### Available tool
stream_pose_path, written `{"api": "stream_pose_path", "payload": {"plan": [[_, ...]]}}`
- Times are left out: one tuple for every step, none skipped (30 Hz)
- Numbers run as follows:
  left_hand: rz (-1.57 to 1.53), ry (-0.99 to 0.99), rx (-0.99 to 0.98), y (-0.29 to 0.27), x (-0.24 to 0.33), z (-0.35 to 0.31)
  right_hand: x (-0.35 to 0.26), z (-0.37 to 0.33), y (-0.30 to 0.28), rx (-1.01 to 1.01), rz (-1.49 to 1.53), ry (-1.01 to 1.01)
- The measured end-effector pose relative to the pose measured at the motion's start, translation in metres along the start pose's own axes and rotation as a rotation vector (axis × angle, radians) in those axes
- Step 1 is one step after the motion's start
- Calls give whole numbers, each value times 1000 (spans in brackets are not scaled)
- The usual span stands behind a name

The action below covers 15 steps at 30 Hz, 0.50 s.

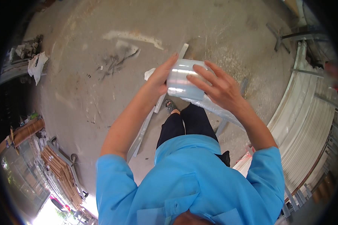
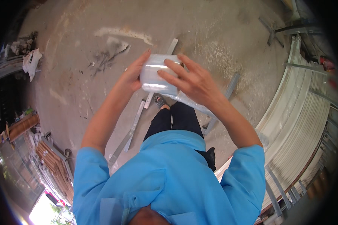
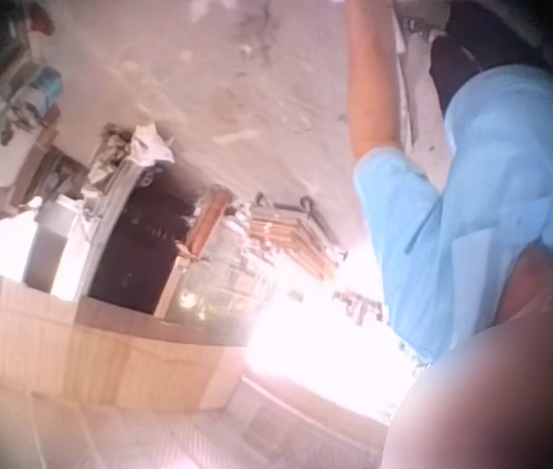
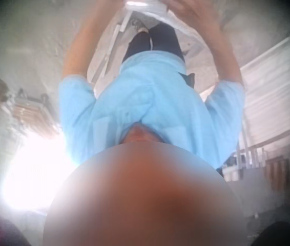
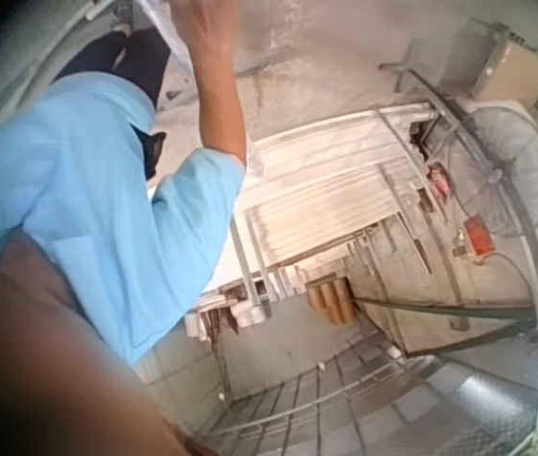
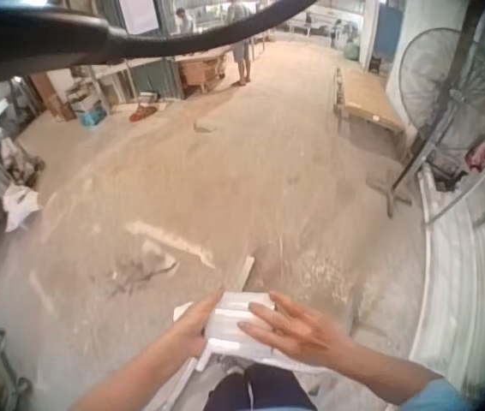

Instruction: The person picks up a metal frame, retrieves a roll of clear plastic wrap, and wraps the frame by hand. The wrapped frame is then placed on a metal rack.

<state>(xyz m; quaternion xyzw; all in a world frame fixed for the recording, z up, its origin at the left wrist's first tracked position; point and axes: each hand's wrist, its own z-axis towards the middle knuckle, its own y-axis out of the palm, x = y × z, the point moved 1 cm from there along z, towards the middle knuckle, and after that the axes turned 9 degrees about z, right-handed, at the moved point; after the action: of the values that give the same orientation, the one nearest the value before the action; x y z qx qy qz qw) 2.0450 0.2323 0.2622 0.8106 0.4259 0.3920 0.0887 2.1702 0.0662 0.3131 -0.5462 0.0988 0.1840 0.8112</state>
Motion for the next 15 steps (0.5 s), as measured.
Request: {"api": "stream_pose_path", "payload": {"plan": [[0,9,-10,4,4,14,13,2,10,102,-47,-1],[-1,-3,1,7,5,25,32,2,21,187,-105,20],[-4,-26,18,7,4,30,51,-4,32,158,-44,110],[166,23,82,2,4,30,73,-12,44,149,15,199],[293,129,181,-4,1,28,95,-22,57,141,75,282],[431,252,251,-12,-9,19,112,-34,75,80,128,356],[557,427,304,-23,-19,7,126,-46,96,19,183,425],[569,180,95,-43,-28,-9,135,-59,119,-49,235,508],[574,-31,-97,-58,-45,-22,133,-73,146,-158,323,523],[588,-181,-136,-64,-75,-27,132,-87,171,-329,384,611],[643,-354,-124,-71,-105,-28,124,-101,193,-402,473,558],[802,-144,-3,-75,-131,-25,112,-113,216,-548,519,580],[979,59,144,-76,-156,-21,104,-121,235,-562,730,667],[1162,183,273,-81,-172,-17,96,-124,250,-581,918,764],[1160,364,262,-85,-183,-13,96,-127,258,-651,1042,825]]}}
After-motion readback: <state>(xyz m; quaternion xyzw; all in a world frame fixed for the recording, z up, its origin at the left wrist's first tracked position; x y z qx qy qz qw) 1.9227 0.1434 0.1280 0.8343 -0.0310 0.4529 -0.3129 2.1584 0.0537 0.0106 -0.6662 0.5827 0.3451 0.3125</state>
